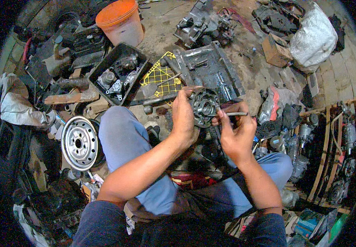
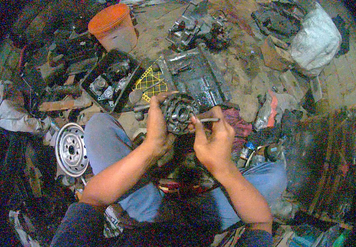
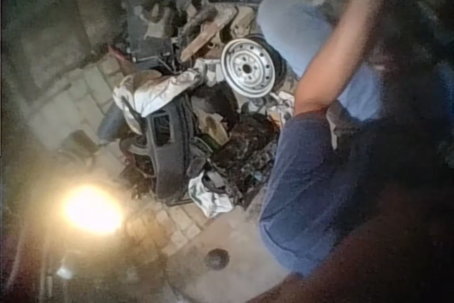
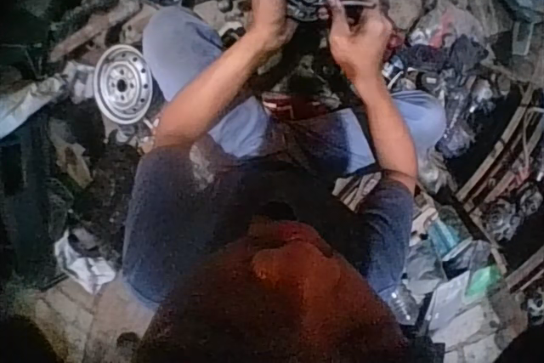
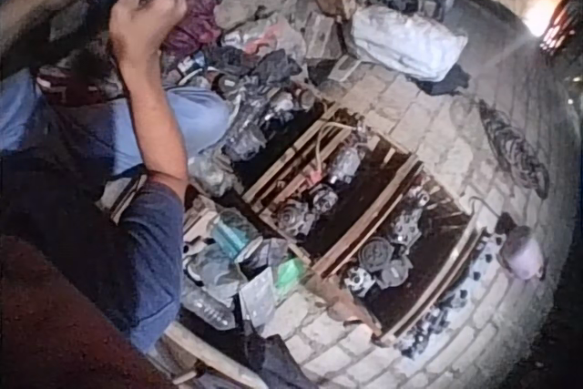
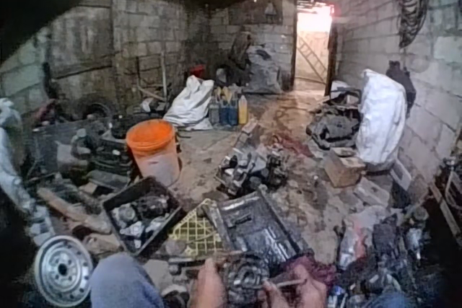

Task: The person cleans a grease-covered mechanical part using a metal rod and a cloth while sitting on the floor.

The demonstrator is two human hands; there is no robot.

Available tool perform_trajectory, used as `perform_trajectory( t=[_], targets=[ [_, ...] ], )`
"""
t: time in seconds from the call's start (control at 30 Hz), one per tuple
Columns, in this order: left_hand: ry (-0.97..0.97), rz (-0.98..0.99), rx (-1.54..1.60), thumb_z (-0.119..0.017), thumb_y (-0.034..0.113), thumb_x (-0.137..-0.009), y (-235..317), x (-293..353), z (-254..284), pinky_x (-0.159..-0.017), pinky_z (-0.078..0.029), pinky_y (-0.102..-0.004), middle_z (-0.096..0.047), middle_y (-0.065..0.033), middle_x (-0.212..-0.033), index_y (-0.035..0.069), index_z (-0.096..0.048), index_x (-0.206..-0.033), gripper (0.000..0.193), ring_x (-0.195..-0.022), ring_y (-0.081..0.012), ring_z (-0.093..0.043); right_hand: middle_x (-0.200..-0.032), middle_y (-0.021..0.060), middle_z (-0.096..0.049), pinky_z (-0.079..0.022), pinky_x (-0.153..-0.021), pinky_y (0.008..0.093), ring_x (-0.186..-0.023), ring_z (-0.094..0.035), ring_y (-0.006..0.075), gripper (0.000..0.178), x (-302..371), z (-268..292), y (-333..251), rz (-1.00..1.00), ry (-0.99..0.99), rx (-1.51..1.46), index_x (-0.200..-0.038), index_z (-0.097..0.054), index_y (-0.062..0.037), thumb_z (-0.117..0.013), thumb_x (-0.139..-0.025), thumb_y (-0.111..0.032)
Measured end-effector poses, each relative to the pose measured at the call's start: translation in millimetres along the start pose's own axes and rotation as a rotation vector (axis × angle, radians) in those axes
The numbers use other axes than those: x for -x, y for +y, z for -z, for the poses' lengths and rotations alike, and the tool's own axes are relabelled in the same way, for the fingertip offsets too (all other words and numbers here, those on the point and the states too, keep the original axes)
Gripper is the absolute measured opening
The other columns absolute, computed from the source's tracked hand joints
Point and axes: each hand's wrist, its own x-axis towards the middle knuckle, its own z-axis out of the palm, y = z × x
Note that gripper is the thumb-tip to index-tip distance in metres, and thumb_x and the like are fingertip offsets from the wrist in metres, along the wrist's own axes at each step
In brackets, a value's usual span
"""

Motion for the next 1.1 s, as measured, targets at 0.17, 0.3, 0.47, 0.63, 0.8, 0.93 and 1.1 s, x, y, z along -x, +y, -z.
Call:
perform_trajectory(
  t=[0.17,0.3,0.47,0.63,0.8,0.93,1.1],
  targets=[
    [-0.012,0.01,-0.092,-0.037,0.035,-0.1,6.0,5.1,0.6,-0.075,-0.057,-0.0375,-0.069,-0.0115,-0.096,0.004,-0.062,-0.112,0.041,-0.083,-0.0224,-0.068,-0.074,0.0137,-0.069,-0.057,-0.058,0.0338,-0.067,-0.072,0.0204,0.01,-1.3,3.1,-1.3,-0.118,-0.118,-0.146,-0.088,-0.055,0.0016,-0.063,-0.093,-0.001],
    [-0.032,-0.105,-0.142,-0.035,0.029,-0.1,-6.5,-6.1,7.1,-0.075,-0.055,-0.0351,-0.069,-0.0117,-0.096,0.001,-0.064,-0.108,0.04,-0.082,-0.0207,-0.067,-0.076,0.01,-0.065,-0.057,-0.061,0.0293,-0.066,-0.068,0.0164,0.009,-0.3,3.5,-10.7,-0.088,-0.136,-0.115,-0.091,-0.053,0.0014,-0.061,-0.095,0.002],
    [-0.019,-0.109,-0.159,-0.035,0.018,-0.1,9.3,9.2,-7.8,-0.077,-0.053,-0.0326,-0.069,-0.0105,-0.095,-0.001,-0.066,-0.103,0.036,-0.083,-0.0187,-0.065,-0.074,0.0123,-0.067,-0.058,-0.054,0.0326,-0.063,-0.069,0.0172,0.012,-9.3,13.1,-4.7,-0.282,-0.098,-0.258,-0.089,-0.053,0.0032,-0.063,-0.093,0.001],
    [-0.043,-0.004,0.058,-0.034,0.043,-0.102,2.5,-8.1,0.9,-0.091,-0.055,-0.0419,-0.07,-0.015,-0.104,0.002,-0.061,-0.113,0.05,-0.095,-0.028,-0.069,-0.076,0.0087,-0.064,-0.058,-0.056,0.0299,-0.064,-0.068,0.0166,0.012,-10.1,26.4,-16.2,-0.154,0.028,-0.292,-0.092,-0.053,-0.0013,-0.065,-0.094,0.0],
    [-0.125,0.217,0.25,-0.035,0.043,-0.098,12.4,-6.8,1.5,-0.089,-0.057,-0.0448,-0.071,-0.0164,-0.103,0.003,-0.062,-0.109,0.05,-0.093,-0.0314,-0.069,-0.082,0.0085,-0.068,-0.057,-0.065,0.0283,-0.072,-0.068,0.0149,0.01,-13.3,36.3,-25.9,-0.08,0.097,-0.277,-0.094,-0.058,-0.0007,-0.068,-0.092,0.0],
    [-0.161,0.251,0.263,-0.038,0.038,-0.093,13.3,-6.6,3.9,-0.087,-0.058,-0.0453,-0.071,-0.0169,-0.101,0.002,-0.064,-0.107,0.046,-0.091,-0.0315,-0.07,-0.087,0.008,-0.071,-0.056,-0.072,0.0286,-0.079,-0.068,0.014,0.007,-13.5,38.9,-25.8,-0.054,0.061,-0.252,-0.095,-0.063,-0.0004,-0.069,-0.09,0.001],
    [-0.16,0.267,0.23,-0.037,0.037,-0.093,17.7,-2.3,-0.6,-0.086,-0.058,-0.0456,-0.071,-0.0171,-0.101,0.001,-0.065,-0.107,0.047,-0.091,-0.031,-0.07,-0.095,0.0104,-0.072,-0.055,-0.077,0.0307,-0.084,-0.069,0.0161,0.01,-12.6,38.8,-17.6,0.072,0.025,-0.088,-0.096,-0.066,-0.0007,-0.069,-0.087,0.003]
  ],
)
